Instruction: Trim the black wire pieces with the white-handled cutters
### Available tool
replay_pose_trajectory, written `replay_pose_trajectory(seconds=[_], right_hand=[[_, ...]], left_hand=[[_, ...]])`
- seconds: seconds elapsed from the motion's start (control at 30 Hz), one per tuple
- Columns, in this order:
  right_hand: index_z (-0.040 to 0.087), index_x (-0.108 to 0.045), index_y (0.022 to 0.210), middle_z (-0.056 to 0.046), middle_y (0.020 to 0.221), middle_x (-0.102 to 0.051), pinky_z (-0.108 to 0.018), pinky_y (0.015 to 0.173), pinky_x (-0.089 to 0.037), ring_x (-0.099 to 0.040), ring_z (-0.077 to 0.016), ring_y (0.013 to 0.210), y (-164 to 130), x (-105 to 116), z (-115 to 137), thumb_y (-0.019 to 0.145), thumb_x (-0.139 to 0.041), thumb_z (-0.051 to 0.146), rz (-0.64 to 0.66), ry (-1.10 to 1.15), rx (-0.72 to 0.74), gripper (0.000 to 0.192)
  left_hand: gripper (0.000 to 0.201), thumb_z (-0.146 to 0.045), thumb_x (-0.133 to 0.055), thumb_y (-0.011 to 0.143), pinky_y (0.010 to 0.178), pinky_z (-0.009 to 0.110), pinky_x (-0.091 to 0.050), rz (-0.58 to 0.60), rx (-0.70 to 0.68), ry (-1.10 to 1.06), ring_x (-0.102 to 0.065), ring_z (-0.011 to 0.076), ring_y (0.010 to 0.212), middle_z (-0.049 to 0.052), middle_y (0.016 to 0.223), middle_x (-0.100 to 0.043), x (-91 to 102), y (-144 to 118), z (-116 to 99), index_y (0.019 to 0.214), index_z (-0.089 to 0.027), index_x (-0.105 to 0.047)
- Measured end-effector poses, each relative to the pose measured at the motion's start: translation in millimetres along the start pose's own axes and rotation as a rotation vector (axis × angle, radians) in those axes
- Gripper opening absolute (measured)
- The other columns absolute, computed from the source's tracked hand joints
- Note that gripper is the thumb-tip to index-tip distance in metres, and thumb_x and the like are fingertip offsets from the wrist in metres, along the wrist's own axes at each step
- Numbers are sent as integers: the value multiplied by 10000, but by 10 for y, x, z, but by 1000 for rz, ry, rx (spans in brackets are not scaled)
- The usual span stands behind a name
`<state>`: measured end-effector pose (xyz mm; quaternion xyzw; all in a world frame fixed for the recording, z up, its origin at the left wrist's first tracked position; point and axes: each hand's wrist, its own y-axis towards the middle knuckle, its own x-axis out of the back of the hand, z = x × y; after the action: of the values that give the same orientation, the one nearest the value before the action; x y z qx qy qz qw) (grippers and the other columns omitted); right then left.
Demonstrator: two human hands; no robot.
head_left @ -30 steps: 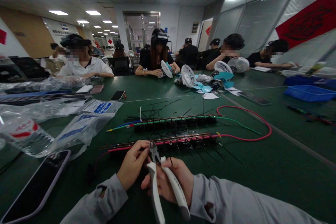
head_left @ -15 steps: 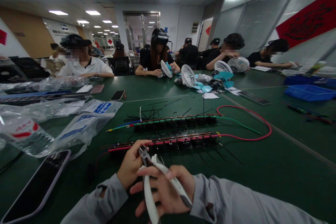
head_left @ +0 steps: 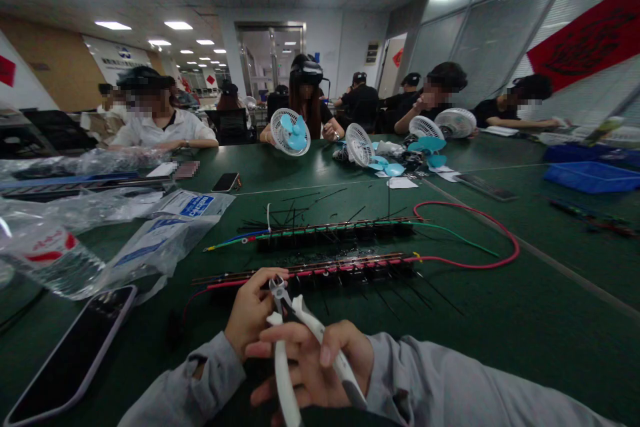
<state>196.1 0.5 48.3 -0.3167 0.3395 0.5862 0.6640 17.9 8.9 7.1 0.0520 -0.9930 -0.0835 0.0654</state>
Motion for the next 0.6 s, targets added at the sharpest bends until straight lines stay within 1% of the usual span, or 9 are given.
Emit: replay_pose_trajectory(seconds=[0.1, 0.17, 0.23, 0.3, 0.4, 0.5, 0.6], right_hand=[[217, -429, 1296, -54, 1474, -187, -450, 921, -325, -411, -313, 1209, 12, 28, -37, 547, -415, 170, 10, -22, 9, 750], [215, -431, 1298, -59, 1472, -190, -455, 902, -338, -433, -314, 1187, 27, 57, -75, 536, -412, 172, 7, -22, 41, 763], [217, -435, 1297, -61, 1470, -198, -458, 887, -348, -447, -315, 1171, 39, 78, -100, 528, -408, 178, -2, -18, 60, 770], [220, -432, 1300, -58, 1474, -187, -452, 881, -354, -446, -316, 1171, 38, 78, -97, 533, -408, 180, -9, -20, 63, 768], [225, -402, 1321, -53, 1482, -153, -444, 889, -348, -420, -319, 1195, 18, 43, -49, 561, -409, 175, -8, -35, 33, 761], [219, -400, 1321, -57, 1486, -133, -445, 893, -342, -415, -325, 1198, 0, 14, -5, 577, -406, 173, -10, -30, 20, 746], [224, -413, 1311, -55, 1485, -143, -439, 893, -340, -442, -316, 1172, 2, 24, -1, 575, -412, 172, -4, -25, 30, 737]], left_hand=[[200, -233, -551, 721, 660, 277, -527, -37, -23, 52, -623, 202, 851, 64, 988, -641, 3, 5, 6, 879, -175, -659], [184, -237, -552, 725, 666, 266, -520, -73, -28, 83, -620, 198, 855, 59, 942, -654, 7, 8, 14, 857, -172, -662], [177, -250, -555, 732, 623, 247, -510, -113, -13, 101, -622, 182, 794, 51, 891, -659, 10, 11, 23, 847, -169, -661], [183, -274, -555, 740, 544, 226, -488, -141, 10, 106, -610, 155, 683, 40, 842, -653, 10, 12, 28, 850, -166, -655], [197, -290, -545, 746, 481, 209, -457, -154, 15, 112, -580, 127, 587, 29, 811, -639, 7, 9, 26, 854, -163, -649], [195, -275, -536, 746, 481, 204, -458, -141, -6, 126, -586, 128, 605, 36, 845, -638, 4, 3, 14, 853, -162, -653], [178, -268, -542, 746, 490, 205, -465, -146, -21, 116, -592, 132, 626, 38, 853, -637, 1, 1, 7, 834, -164, -657]])
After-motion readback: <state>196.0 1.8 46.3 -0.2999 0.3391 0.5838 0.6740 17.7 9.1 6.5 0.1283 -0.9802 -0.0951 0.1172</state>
